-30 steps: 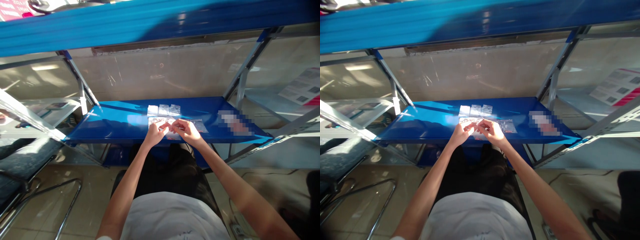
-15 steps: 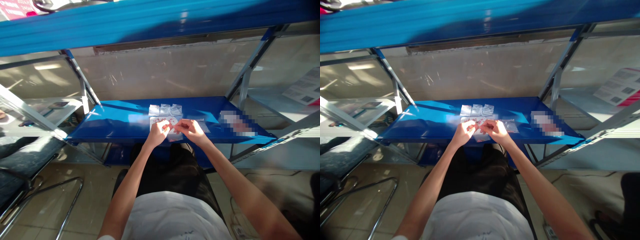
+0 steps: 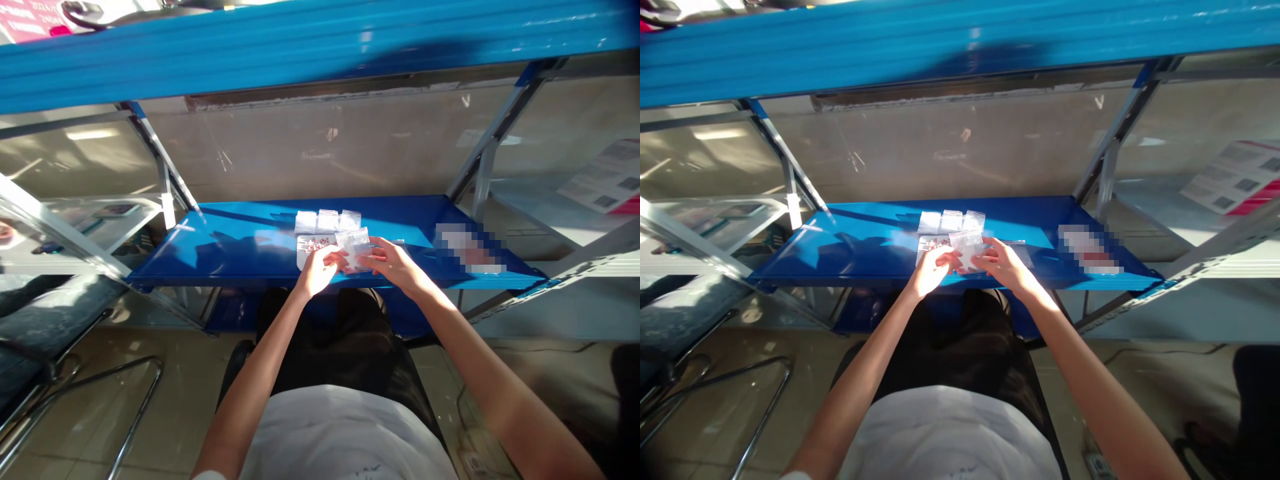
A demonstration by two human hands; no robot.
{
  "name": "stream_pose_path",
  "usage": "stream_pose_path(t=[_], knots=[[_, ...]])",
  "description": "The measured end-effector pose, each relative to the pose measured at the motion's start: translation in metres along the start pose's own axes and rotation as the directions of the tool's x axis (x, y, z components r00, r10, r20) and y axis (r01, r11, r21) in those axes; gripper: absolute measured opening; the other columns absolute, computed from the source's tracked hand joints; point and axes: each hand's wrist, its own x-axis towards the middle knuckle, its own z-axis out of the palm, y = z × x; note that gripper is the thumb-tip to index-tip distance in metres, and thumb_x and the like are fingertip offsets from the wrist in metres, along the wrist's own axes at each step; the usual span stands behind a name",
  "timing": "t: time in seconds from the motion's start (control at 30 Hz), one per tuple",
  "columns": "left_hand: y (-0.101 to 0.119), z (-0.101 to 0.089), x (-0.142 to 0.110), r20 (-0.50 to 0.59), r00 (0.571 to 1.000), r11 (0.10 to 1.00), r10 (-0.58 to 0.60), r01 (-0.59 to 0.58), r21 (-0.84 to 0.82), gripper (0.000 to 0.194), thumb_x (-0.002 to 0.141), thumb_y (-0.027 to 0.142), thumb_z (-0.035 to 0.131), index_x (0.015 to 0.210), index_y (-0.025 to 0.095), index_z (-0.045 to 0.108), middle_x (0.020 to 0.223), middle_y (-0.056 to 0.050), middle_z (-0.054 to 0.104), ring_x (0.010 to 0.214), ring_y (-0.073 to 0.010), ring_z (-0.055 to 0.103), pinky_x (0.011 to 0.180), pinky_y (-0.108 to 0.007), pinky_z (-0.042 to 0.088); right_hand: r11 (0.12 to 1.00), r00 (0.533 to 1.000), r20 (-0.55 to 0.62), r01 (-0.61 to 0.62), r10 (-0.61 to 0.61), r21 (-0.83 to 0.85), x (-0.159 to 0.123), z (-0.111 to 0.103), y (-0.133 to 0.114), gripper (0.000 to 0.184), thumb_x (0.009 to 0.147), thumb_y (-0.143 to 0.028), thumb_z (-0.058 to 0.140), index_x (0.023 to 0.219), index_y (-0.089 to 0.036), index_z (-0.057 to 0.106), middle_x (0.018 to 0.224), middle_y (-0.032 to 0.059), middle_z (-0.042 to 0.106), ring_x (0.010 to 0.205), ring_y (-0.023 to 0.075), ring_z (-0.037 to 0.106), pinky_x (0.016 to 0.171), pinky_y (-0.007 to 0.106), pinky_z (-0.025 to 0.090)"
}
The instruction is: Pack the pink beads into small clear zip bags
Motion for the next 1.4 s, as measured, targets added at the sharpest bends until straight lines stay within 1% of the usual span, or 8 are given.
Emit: stream_pose_path(t=[0.1,0.2,0.33,0.53,0.8,1.0,1.23,1.4], knots=[[-0.004,0.02,0.008,0.001,1.0,1.0,-0.002,0.002,0.007,0.026,0.09,0.015,0.066,0.115,0.016,0.069,0.091,-0.007,0.078,0.082,-0.0206,0.077,0.074,-0.032,0.06,0.999,0.998,-0.062,0.008,-0.01,-0.035,-0.007,-0.017,0.02,0.052,0.077,-0.045,0.086,0.12,-0.021,0.071,0.08,0.0039,0.075,0.071,0.0234,0.071,0.058,0.033,0.053],[-0.007,0.059,0.031,-0.108,0.992,0.995,-0.063,0.071,0.07,0.035,0.086,0.012,0.071,0.12,0.018,0.066,0.086,-0.004,0.077,0.076,-0.0195,0.075,0.075,-0.033,0.06,0.987,0.976,-0.204,0.048,-0.08,-0.156,-0.012,-0.047,0.039,0.048,0.079,-0.045,0.083,0.119,-0.022,0.071,0.081,0.0032,0.075,0.071,0.0241,0.072,0.065,0.037,0.057],[-0.006,0.123,0.077,-0.172,0.985,0.964,-0.023,0.067,0.258,0.047,0.084,0.008,0.075,0.128,0.019,0.062,0.093,-0.005,0.077,0.079,-0.0189,0.073,0.079,-0.032,0.057,0.886,0.872,-0.426,0.02,-0.242,-0.463,-0.009,-0.097,0.055,0.046,0.082,-0.041,0.078,0.124,-0.023,0.07,0.093,0.0066,0.078,0.07,0.0239,0.071,0.076,0.041,0.057],[-0.006,0.177,0.12,-0.093,0.996,0.874,-0.01,0.054,0.483,0.041,0.093,0.005,0.059,0.132,0.015,0.062,0.101,-0.014,0.079,0.089,-0.0252,0.073,0.08,-0.034,0.055,0.73,0.873,-0.407,-0.091,-0.268,-0.678,0.012,-0.139,0.084,0.024,0.086,-0.028,0.065,0.102,-0.018,0.079,0.088,0.0138,0.08,0.074,0.0287,0.073,0.08,0.043,0.055],[-0.007,0.172,0.108,0.01,1.0,0.676,0.023,-0.023,0.736,0.024,0.101,0.018,0.056,0.119,0.017,0.072,0.119,-0.016,0.074,0.11,-0.0299,0.069,0.087,-0.038,0.054,0.468,0.895,-0.274,-0.085,-0.352,-0.88,0.013,-0.138,0.116,0.034,0.093,-0.02,0.051,0.103,-0.014,0.083,0.102,0.0199,0.081,0.097,0.0355,0.075,0.092,0.046,0.054],[-0.007,0.144,0.076,0.067,0.992,0.509,0.109,-0.114,0.853,0.026,0.104,0.018,0.052,0.105,0.014,0.077,0.121,-0.018,0.071,0.118,-0.0339,0.061,0.096,-0.044,0.051,0.483,0.887,-0.162,0.076,-0.432,-0.872,0.005,-0.116,0.111,0.038,0.101,-0.028,0.05,0.113,-0.013,0.082,0.116,0.0189,0.081,0.109,0.0347,0.074,0.101,0.047,0.052],[-0.021,0.135,0.052,0.121,0.98,0.427,0.16,-0.179,0.886,0.035,0.108,0.018,0.043,0.117,0.015,0.076,0.126,-0.017,0.07,0.121,-0.0338,0.06,0.1,-0.048,0.049,0.46,0.881,-0.211,0.009,-0.424,-0.888,-0.005,-0.094,0.109,0.037,0.103,-0.03,0.05,0.111,-0.017,0.083,0.119,0.0168,0.081,0.112,0.0354,0.071,0.098,0.048,0.052],[-0.026,0.132,0.039,0.118,0.951,0.38,0.285,-0.225,0.897,0.033,0.108,0.019,0.044,0.122,0.017,0.074,0.127,-0.015,0.07,0.119,-0.0323,0.061,0.098,-0.045,0.051,0.421,0.839,-0.166,0.081,-0.518,-0.904,-0.006,-0.08,0.105,0.037,0.104,-0.03,0.049,0.117,-0.015,0.08,0.118,0.0184,0.079,0.111,0.0348,0.068,0.099,0.049,0.05]])
